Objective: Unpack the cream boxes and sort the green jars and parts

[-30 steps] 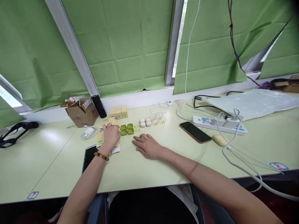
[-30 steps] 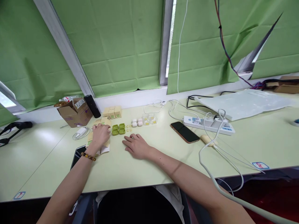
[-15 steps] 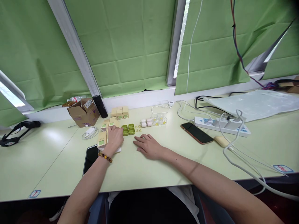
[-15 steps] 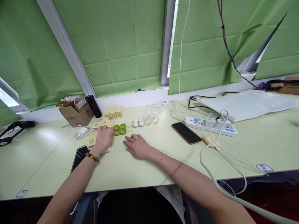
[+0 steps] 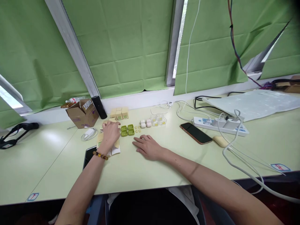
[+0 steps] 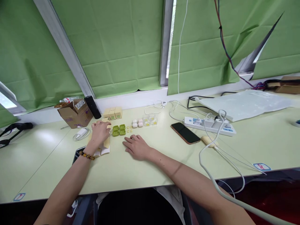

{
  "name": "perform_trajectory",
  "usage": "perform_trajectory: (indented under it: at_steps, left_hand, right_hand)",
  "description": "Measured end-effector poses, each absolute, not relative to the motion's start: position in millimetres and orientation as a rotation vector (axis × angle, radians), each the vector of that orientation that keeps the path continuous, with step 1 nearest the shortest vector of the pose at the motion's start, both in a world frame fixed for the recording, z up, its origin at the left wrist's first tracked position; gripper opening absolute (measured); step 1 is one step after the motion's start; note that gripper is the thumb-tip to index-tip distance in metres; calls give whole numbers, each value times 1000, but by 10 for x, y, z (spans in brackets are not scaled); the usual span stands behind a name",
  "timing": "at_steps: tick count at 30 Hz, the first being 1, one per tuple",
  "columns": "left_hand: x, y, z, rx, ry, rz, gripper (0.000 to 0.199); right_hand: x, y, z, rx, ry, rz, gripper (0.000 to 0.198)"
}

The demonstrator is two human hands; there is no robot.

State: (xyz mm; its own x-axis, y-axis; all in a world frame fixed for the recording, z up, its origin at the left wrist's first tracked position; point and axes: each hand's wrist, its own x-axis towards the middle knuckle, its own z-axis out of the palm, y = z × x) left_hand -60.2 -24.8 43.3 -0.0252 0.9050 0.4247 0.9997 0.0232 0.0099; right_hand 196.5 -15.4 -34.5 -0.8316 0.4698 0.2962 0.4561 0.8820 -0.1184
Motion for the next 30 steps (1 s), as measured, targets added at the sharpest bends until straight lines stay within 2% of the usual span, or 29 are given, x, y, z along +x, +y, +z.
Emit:
perform_trajectory:
  at_steps: [9, 13, 16, 19, 23, 27, 30]
  left_hand:
    - [-751, 500, 816, -1943, -1948, -310, 42]
    - [-771, 925, 701, -1965, -2051, -175, 43]
    - [-735, 1118, 564, -1997, -2055, -132, 52]
    - [-675, 1226, 442, -2006, -2068, -108, 59]
    - [-634, 1307, 331, -1986, -2093, -89, 56]
    - [-662, 1359, 273, -1970, -2101, -77, 65]
    - [-687, 1383, 259, -1974, -2106, -72, 59]
  right_hand:
    - [1965, -157, -332, -707, -2737, 100, 45]
    - [1968, -169, -318, -697, -2729, 98, 43]
    - [1966, -174, -310, -690, -2730, 90, 42]
    - [1965, -169, -310, -689, -2731, 93, 43]
    - [1970, -160, -318, -689, -2738, 98, 43]
    - [1975, -166, -322, -686, -2733, 101, 43]
    - [1974, -171, -324, -686, -2731, 89, 44]
